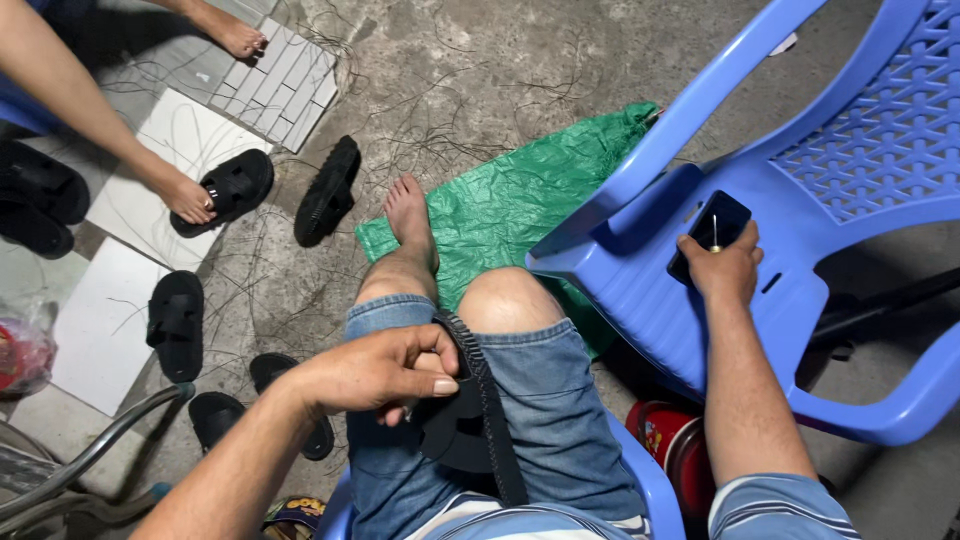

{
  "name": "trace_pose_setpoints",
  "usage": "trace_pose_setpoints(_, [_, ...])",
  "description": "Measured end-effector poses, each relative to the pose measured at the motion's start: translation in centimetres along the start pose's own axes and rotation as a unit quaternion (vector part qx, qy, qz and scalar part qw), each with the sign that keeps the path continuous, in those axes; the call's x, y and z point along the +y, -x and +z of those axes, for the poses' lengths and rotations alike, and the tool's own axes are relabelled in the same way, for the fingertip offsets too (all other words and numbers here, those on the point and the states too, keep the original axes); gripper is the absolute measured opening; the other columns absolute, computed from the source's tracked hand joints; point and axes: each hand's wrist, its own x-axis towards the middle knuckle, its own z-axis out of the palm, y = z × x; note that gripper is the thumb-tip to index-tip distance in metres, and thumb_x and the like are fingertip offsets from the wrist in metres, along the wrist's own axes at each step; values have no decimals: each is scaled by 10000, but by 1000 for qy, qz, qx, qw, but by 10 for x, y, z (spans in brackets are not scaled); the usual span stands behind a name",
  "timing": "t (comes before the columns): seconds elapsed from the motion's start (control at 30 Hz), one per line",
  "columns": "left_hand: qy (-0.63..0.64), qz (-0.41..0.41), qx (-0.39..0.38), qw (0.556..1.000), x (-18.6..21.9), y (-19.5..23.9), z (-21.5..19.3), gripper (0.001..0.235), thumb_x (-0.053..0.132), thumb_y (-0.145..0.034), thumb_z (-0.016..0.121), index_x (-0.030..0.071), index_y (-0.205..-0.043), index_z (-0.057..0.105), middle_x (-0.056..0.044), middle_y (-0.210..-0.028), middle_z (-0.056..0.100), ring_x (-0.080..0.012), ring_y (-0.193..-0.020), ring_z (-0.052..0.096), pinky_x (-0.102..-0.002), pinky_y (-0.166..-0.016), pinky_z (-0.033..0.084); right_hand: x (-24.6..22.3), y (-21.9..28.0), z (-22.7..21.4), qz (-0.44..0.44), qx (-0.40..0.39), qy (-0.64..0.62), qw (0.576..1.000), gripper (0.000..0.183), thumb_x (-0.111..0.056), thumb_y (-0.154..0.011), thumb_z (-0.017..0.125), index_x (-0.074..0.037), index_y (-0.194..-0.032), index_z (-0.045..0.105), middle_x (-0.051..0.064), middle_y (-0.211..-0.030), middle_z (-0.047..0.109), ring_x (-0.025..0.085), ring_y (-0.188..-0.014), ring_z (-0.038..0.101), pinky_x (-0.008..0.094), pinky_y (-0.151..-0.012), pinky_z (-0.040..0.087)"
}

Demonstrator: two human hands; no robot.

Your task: The person sits on a blue plastic chair and sews a black sandal resting on their lap. They use a needle and thread to stitch the sandal strap to the sole, pulling the thread tight with each pass. Several other sandals are visible on the floor nearby.

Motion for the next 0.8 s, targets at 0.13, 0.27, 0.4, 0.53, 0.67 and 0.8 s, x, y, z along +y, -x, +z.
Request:
trace_pose_setpoints(0.13, [16, 0, 13, 1000, -3, 0, 2, 189, 41, -807, 657, -9, -933, 526, -66, -658, 633, -116, -338, 537, -191, -275, 430, 7, -5, 2, 6, 10, 23, 1000, 924, -452, -731, 717, -112, -1398, 176, 216, -1294, 356, 406, -1196, 421, 493, -1008, 326])
trace_pose_setpoints(0.27, [1, 0, 40, 999, 2, 1, 3, 182, 49, -783, 680, -36, -917, 592, -85, -688, 648, -113, -355, 541, -195, -276, 445, 9, -4, 1, -6, 12, 22, 1000, 922, -438, -731, 712, -91, -1404, 185, 213, -1302, 361, 395, -1205, 417, 489, -1010, 321])
trace_pose_setpoints(0.4, [-36, 5, 64, 997, 2, 0, 4, 218, 61, -747, 710, -36, -927, 635, -80, -736, 654, -95, -390, 537, -192, -310, 471, 29, -8, 9, -9, 29, 13, 999, 975, -514, -705, 729, -99, -1410, 197, 220, -1274, 396, 389, -1183, 439, 493, -979, 341])
trace_pose_setpoints(0.53, [-154, 22, 93, 983, 6, 1, 0, 228, 114, -704, 757, -5, -891, 703, -70, -701, 668, -103, -420, 557, -208, -347, 502, 24, 30, 12, -186, 151, -107, 965, 747, -270, -773, 748, 25, -1326, 342, 275, -1158, 456, 449, -1097, 462, 514, -930, 368])
trace_pose_setpoints(0.67, [-315, 56, 103, 942, 33, 8, 8, 196, 214, -710, 752, 96, -866, 745, -21, -674, 675, -101, -561, 627, -223, -494, 563, -26, 134, -8, -313, 127, -229, 913, 458, -55, -796, 687, -6, -1220, 520, 187, -1044, 582, 354, -1028, 554, 418, -837, 450])
trace_pose_setpoints(0.8, [-440, 51, 124, 888, 48, 15, 17, 185, 295, -743, 710, 165, -872, 736, 1, -696, 669, -111, -629, 640, -242, -553, 543, -47, 197, -28, -463, 67, -274, 840, 250, -57, -739, 695, -55, -987, 662, 120, -883, 638, 293, -878, 631, 344, -790, 490])
